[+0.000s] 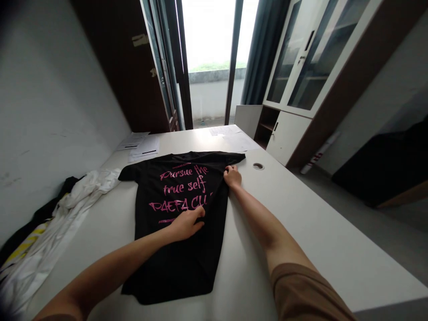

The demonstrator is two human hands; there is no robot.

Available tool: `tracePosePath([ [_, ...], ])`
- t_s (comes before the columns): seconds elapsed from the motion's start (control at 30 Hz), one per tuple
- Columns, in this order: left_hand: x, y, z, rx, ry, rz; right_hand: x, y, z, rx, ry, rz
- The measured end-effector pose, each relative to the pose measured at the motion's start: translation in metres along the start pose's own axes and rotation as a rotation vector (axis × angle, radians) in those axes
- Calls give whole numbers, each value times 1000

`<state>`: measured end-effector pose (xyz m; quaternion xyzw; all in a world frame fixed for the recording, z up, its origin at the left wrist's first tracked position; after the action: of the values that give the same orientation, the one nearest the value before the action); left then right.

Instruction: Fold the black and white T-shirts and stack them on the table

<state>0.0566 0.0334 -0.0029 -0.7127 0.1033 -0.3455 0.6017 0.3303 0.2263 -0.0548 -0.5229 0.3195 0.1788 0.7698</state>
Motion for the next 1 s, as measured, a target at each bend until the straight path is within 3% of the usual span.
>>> tracePosePath([
  [0.1, 31, -2, 0, 6, 1, -195, 2, -10, -7, -47, -24, 52],
  [0.2, 69, 5, 4, 12, 45, -240, 2, -22, -7, -188, -7, 118],
  [0.33, 112, 13, -3, 29, 290, -139, 7, -42, -12, -307, -3, 102],
  [0.43, 116, 9, -30, 8, 548, -89, 17, -55, -23, -290, -44, 41],
  [0.5, 103, 3, -55, 20, 585, -38, 24, -60, -33, -248, -50, 4],
  [0.6, 66, -8, -99, 95, 421, 95, 30, -59, -50, -184, -78, -57],
  [0.73, 4, -15, -156, 219, 59, 263, 27, -54, -70, -173, -154, -152],
  [0.83, -39, -12, -191, 334, -217, 405, 22, -56, -80, -194, -134, -217],
  [1.0, -78, 2, -225, 413, -566, 569, 11, -62, -88, -218, -80, -307],
])
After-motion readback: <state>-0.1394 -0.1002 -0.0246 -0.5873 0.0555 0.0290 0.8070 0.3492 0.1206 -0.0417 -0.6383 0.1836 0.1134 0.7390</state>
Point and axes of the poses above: each hand's wrist, its own z-axis towards the middle knuckle, its own y-axis out of the palm, x = y × z, the point moved 1 cm from there along z, towards the middle knuckle, and after that the axes turned 14 degrees about z, right-handed, at the moved point
